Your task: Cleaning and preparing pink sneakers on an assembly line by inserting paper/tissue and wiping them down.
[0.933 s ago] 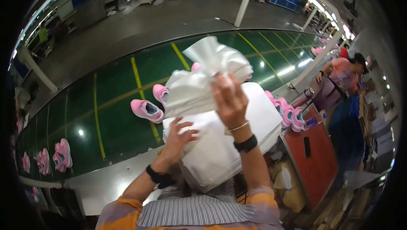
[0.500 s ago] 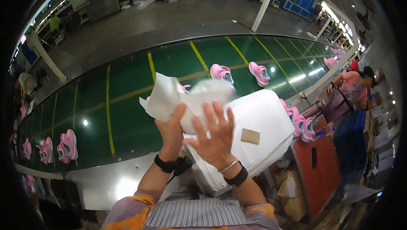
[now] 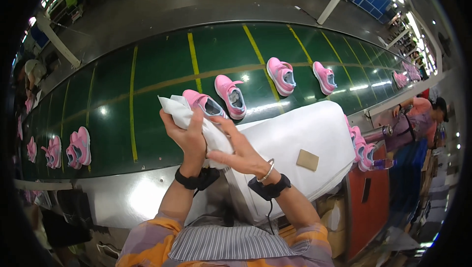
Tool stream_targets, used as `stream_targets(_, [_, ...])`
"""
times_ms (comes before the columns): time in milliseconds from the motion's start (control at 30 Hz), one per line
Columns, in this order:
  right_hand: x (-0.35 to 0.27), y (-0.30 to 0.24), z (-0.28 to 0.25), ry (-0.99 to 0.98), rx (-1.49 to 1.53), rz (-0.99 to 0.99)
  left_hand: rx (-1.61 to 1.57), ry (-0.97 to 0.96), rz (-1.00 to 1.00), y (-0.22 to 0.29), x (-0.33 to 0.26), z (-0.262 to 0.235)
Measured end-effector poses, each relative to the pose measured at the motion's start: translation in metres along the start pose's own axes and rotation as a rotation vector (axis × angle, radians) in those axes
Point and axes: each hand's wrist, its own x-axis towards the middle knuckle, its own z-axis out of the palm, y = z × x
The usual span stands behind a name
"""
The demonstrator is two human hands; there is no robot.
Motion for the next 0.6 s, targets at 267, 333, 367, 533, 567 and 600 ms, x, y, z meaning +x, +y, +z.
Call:
stream_targets(267, [0.056,0.045,-0.058,0.215,-1.083,-0.116,0.646,0.020,-0.354,-0.122,0.053,-0.088])
stream_targets(333, [0.074,0.066,-0.057,0.067,-1.233,-0.011,0.771,-0.130,-0.104,-0.149,0.055,-0.096])
stream_targets(367, [0.084,0.075,-0.051,0.029,-1.285,-0.057,0.842,-0.210,-0.040,-0.161,0.056,-0.096])
stream_targets(533, [0.159,0.115,-0.003,-0.248,-1.459,0.040,1.207,-0.444,0.432,-0.196,0.081,-0.093])
stream_targets(567, [0.173,0.126,0.006,-0.229,-1.446,0.054,1.201,-0.519,0.403,-0.199,0.089,-0.095])
stream_targets(600, [0.178,0.135,0.008,-0.206,-1.407,0.047,1.184,-0.578,0.379,-0.200,0.098,-0.098])
